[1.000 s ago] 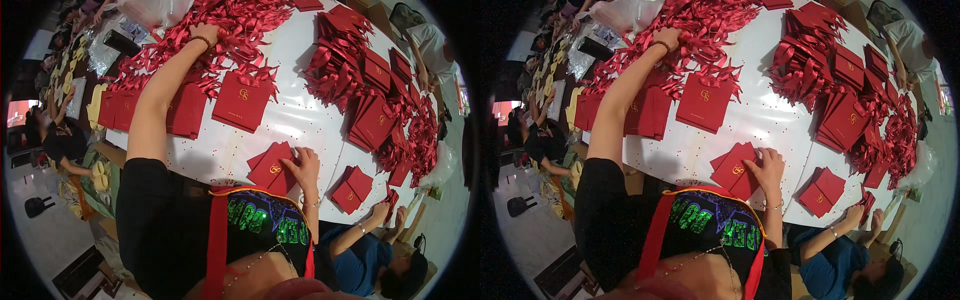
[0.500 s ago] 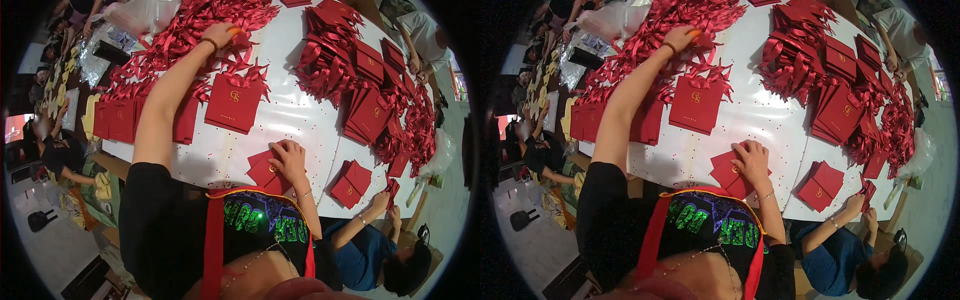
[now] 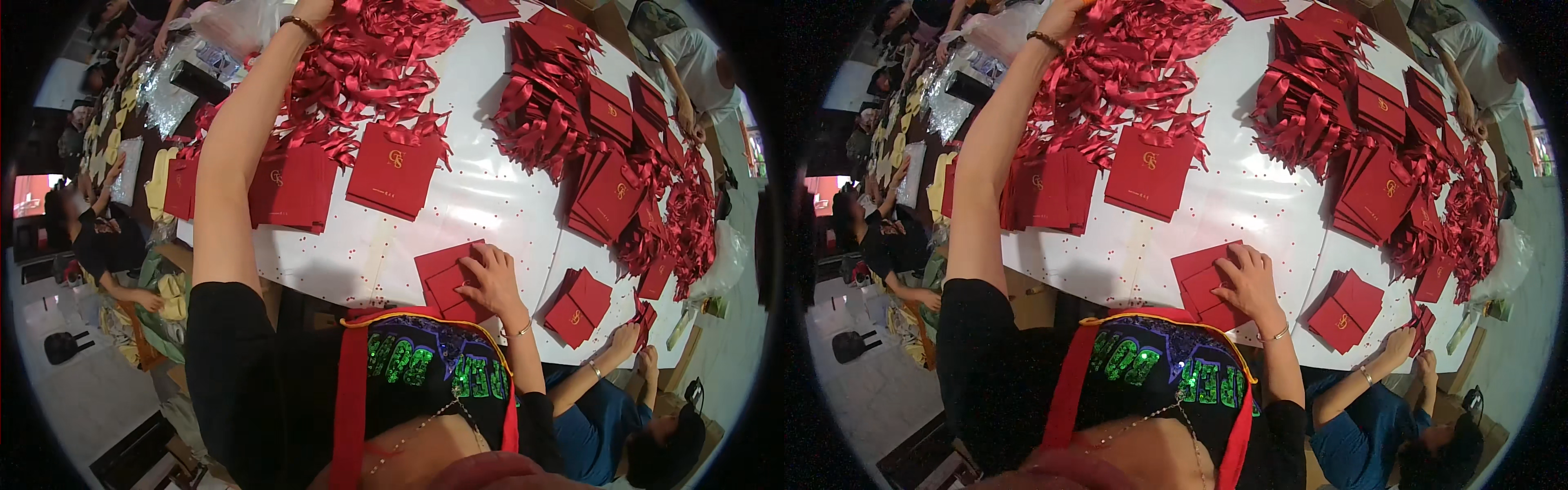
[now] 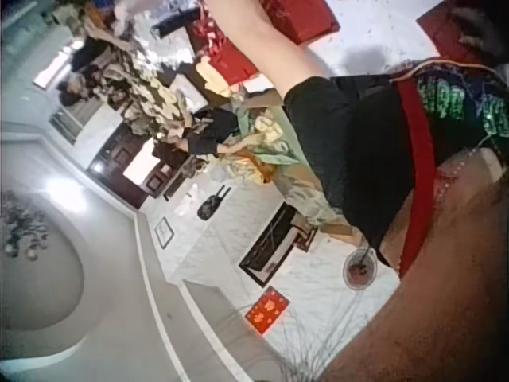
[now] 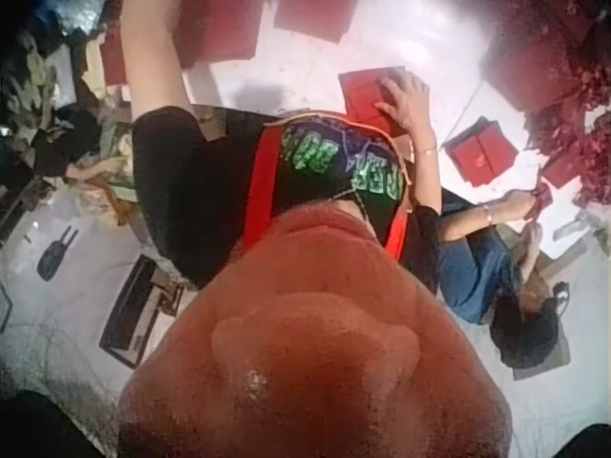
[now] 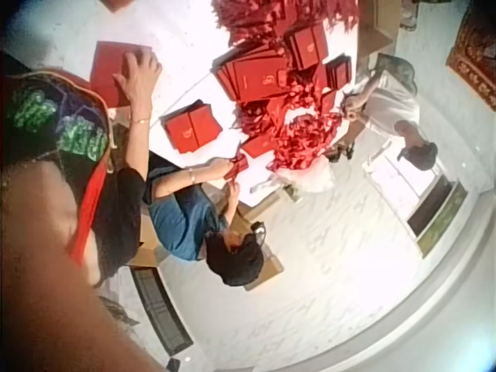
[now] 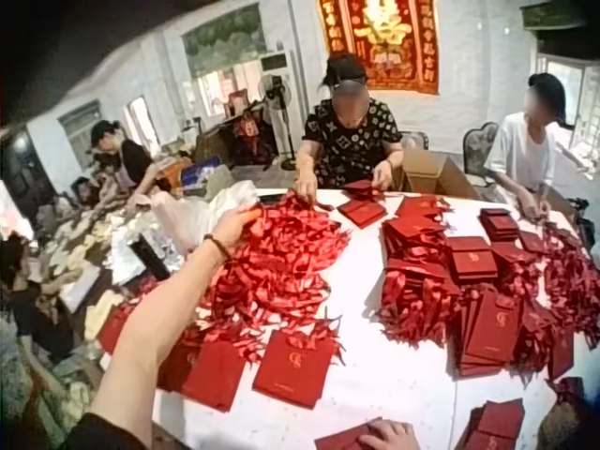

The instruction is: Threading red ribbons through small red paper gift bags at a work table.

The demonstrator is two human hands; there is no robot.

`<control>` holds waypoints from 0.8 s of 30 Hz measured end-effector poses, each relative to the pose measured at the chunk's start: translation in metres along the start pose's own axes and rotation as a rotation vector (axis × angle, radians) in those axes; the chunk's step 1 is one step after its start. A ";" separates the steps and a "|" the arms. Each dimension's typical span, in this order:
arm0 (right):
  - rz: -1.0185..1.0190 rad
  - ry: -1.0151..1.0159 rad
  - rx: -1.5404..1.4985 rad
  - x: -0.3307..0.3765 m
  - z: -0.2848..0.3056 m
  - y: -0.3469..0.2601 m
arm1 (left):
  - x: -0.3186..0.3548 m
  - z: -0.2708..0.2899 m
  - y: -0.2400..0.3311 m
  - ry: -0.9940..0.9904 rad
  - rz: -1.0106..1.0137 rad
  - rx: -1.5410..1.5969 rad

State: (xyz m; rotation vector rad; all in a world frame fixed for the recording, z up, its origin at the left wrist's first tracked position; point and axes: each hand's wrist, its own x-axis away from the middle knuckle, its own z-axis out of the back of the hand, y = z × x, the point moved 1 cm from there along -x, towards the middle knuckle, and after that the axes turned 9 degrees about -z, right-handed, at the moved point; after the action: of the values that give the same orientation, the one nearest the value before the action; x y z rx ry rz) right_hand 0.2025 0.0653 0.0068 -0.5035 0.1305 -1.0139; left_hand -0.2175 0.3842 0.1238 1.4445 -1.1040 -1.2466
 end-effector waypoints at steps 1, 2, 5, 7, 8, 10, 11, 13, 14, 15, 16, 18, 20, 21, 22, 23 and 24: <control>0.023 0.017 0.037 0.001 0.000 -0.004 | 0.002 0.013 -0.002 -0.106 0.037 0.168; 0.016 0.015 0.033 0.004 -0.002 -0.007 | 0.009 0.004 0.004 -0.259 0.019 0.365; 0.016 0.022 0.096 0.010 -0.005 -0.014 | 0.053 -0.054 0.051 0.025 -0.044 0.276; 0.089 -0.033 0.108 0.013 -0.011 -0.015 | 0.066 -0.053 0.050 -0.235 0.009 0.299; 0.109 -0.055 0.094 0.015 -0.013 -0.017 | 0.071 -0.055 0.048 -0.286 0.069 0.250; 0.139 -0.069 0.096 0.015 -0.023 -0.012 | 0.100 -0.067 0.036 -0.600 -0.159 0.380; 0.121 -0.065 0.097 0.014 -0.023 -0.012 | 0.110 -0.050 0.021 -0.279 0.180 -0.032; 0.091 -0.033 0.151 0.013 -0.022 -0.008 | 0.164 -0.106 0.036 -0.284 0.185 -0.073; 0.072 -0.067 0.188 0.012 -0.019 -0.007 | 0.178 -0.110 0.027 -0.322 0.206 -0.091; 0.083 -0.015 0.192 0.010 -0.021 -0.002 | 0.196 -0.120 0.018 -0.283 0.258 0.054; 0.072 0.021 0.200 0.011 -0.022 0.000 | 0.213 -0.125 0.016 -0.421 0.378 0.240; 0.042 0.070 0.234 0.009 -0.015 0.001 | 0.236 -0.128 -0.011 -0.407 0.455 0.429; -0.055 -0.011 0.218 0.009 -0.014 0.007 | 0.257 -0.131 -0.031 -0.303 0.544 0.433; -0.049 0.057 0.110 0.010 -0.009 0.008 | 0.265 -0.136 -0.028 -0.342 0.558 0.469; -0.136 0.026 -0.012 0.007 -0.008 0.014 | 0.273 -0.140 -0.025 -0.380 0.570 0.506; -0.215 -0.005 -0.133 0.006 -0.006 0.017 | 0.276 -0.137 -0.029 -0.441 0.575 0.557; -0.418 -0.107 -0.285 0.006 0.007 0.008 | 0.281 -0.137 -0.029 -0.435 0.574 0.560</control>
State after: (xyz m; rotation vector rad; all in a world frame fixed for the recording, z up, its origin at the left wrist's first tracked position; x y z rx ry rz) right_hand 0.2138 0.0660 0.0101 -0.8679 0.0756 -1.3821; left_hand -0.0537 0.1252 0.0545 1.1109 -2.1159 -0.8790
